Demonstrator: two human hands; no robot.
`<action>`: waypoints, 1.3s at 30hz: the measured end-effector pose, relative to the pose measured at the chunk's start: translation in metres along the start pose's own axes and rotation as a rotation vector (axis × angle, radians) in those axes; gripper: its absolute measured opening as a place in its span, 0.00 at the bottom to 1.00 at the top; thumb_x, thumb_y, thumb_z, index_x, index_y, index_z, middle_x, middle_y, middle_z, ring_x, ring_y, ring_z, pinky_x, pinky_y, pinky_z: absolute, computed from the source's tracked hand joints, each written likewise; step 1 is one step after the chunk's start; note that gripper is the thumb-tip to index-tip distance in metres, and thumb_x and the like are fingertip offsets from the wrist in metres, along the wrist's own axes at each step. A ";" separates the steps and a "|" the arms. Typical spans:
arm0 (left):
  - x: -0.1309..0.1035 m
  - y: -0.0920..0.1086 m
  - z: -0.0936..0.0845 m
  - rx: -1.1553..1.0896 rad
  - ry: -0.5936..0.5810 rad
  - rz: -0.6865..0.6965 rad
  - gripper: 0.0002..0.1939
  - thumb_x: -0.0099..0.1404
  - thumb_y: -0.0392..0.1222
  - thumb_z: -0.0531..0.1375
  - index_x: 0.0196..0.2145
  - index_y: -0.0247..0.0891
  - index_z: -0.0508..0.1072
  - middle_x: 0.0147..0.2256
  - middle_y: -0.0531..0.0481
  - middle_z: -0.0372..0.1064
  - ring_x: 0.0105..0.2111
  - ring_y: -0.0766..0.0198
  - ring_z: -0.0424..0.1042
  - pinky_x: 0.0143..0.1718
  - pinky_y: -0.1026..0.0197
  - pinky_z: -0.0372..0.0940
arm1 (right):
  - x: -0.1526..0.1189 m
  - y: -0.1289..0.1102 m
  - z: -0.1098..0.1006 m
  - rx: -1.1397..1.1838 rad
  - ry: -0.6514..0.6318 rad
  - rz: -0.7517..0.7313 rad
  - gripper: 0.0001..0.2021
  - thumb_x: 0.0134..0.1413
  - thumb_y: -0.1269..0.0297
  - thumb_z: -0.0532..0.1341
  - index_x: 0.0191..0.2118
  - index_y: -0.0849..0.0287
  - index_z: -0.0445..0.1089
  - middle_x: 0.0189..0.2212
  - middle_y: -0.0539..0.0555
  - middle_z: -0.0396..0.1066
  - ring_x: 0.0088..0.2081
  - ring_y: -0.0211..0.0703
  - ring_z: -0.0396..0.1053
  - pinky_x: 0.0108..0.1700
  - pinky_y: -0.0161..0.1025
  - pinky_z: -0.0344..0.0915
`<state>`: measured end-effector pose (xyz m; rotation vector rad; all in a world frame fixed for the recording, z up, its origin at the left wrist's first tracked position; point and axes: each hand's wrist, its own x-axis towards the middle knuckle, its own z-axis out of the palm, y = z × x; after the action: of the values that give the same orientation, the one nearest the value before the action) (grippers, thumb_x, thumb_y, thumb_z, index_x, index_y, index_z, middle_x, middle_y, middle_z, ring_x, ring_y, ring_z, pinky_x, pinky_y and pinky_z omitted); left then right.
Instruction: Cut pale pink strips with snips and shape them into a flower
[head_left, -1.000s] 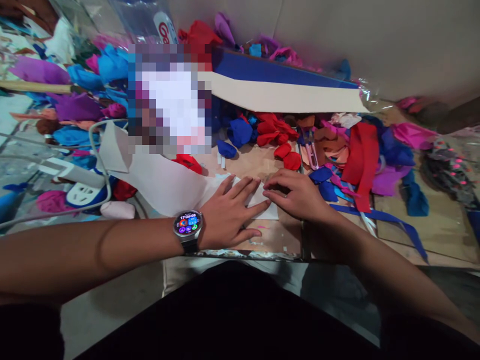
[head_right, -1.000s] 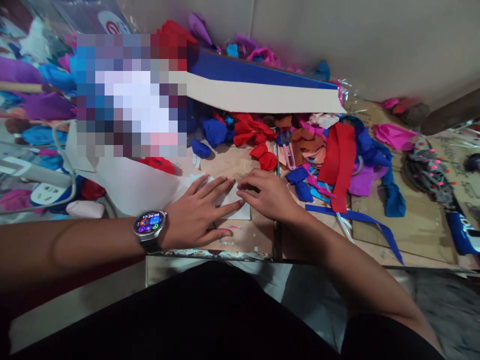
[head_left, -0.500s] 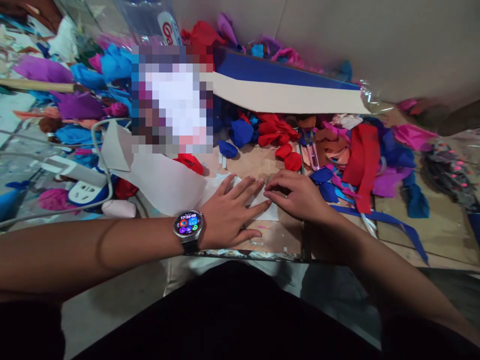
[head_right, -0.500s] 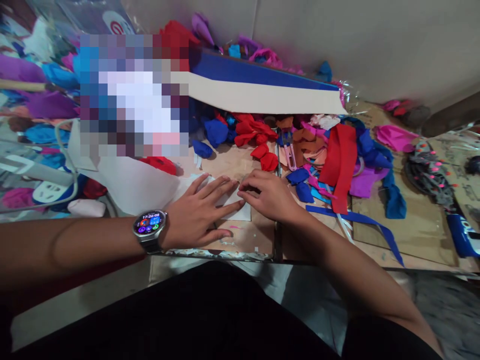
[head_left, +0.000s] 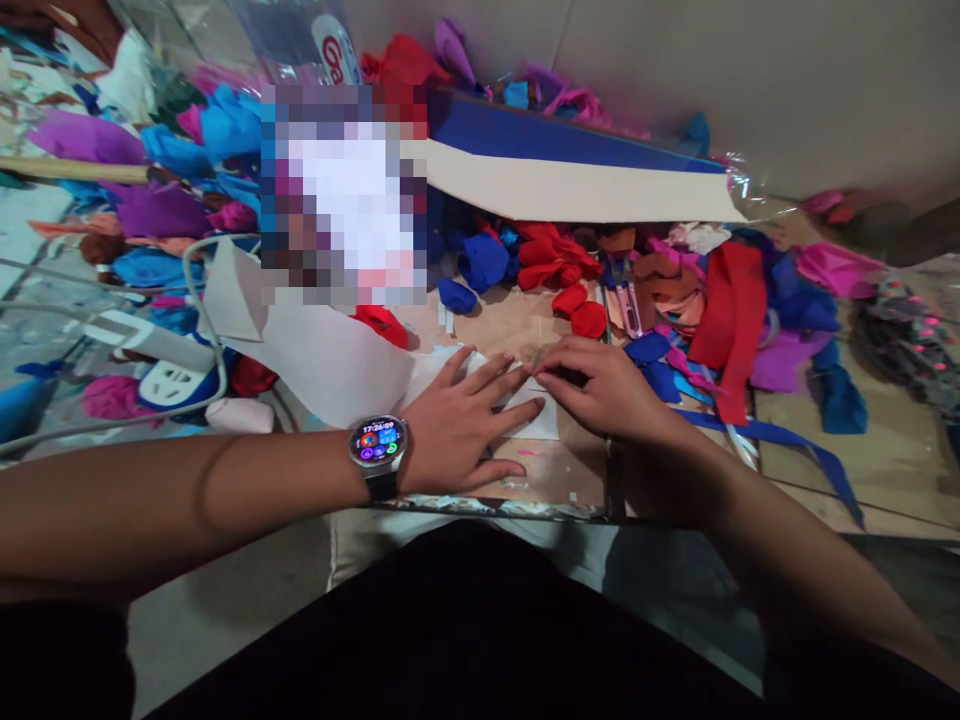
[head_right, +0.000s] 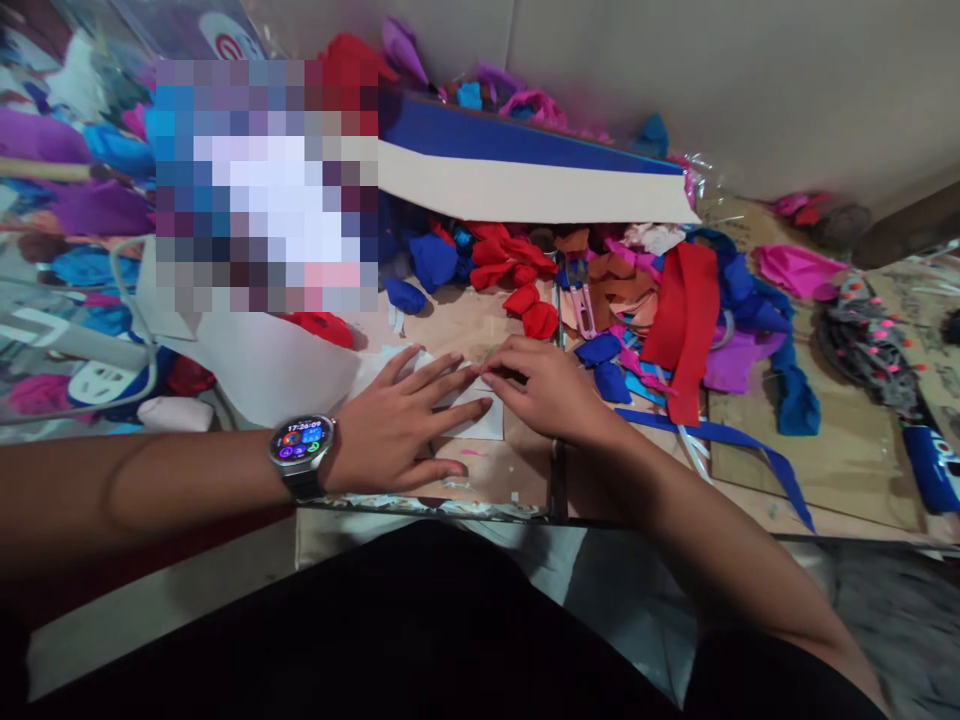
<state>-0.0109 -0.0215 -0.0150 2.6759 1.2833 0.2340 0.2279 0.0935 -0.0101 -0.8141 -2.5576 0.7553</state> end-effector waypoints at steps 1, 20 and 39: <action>0.000 0.000 0.000 -0.002 0.003 0.000 0.38 0.76 0.70 0.47 0.73 0.46 0.59 0.75 0.38 0.50 0.76 0.37 0.49 0.72 0.26 0.45 | 0.000 0.000 -0.001 0.017 0.002 0.004 0.07 0.69 0.65 0.63 0.44 0.55 0.79 0.40 0.56 0.79 0.43 0.47 0.77 0.46 0.44 0.72; -0.001 0.000 0.001 -0.007 0.018 -0.004 0.39 0.75 0.69 0.51 0.74 0.48 0.59 0.76 0.40 0.50 0.75 0.37 0.49 0.73 0.27 0.43 | -0.001 -0.001 -0.019 0.011 -0.113 -0.134 0.13 0.58 0.77 0.61 0.39 0.56 0.82 0.36 0.53 0.78 0.37 0.43 0.77 0.41 0.39 0.70; 0.001 0.000 0.000 -0.043 0.019 -0.015 0.46 0.74 0.70 0.50 0.77 0.36 0.51 0.75 0.37 0.51 0.75 0.40 0.50 0.75 0.30 0.39 | -0.003 -0.002 -0.023 -0.021 -0.132 -0.110 0.14 0.55 0.78 0.59 0.36 0.57 0.82 0.34 0.54 0.78 0.35 0.42 0.77 0.39 0.38 0.70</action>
<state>-0.0102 -0.0209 -0.0149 2.6332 1.2887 0.2825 0.2402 0.0992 0.0087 -0.6437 -2.7061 0.7729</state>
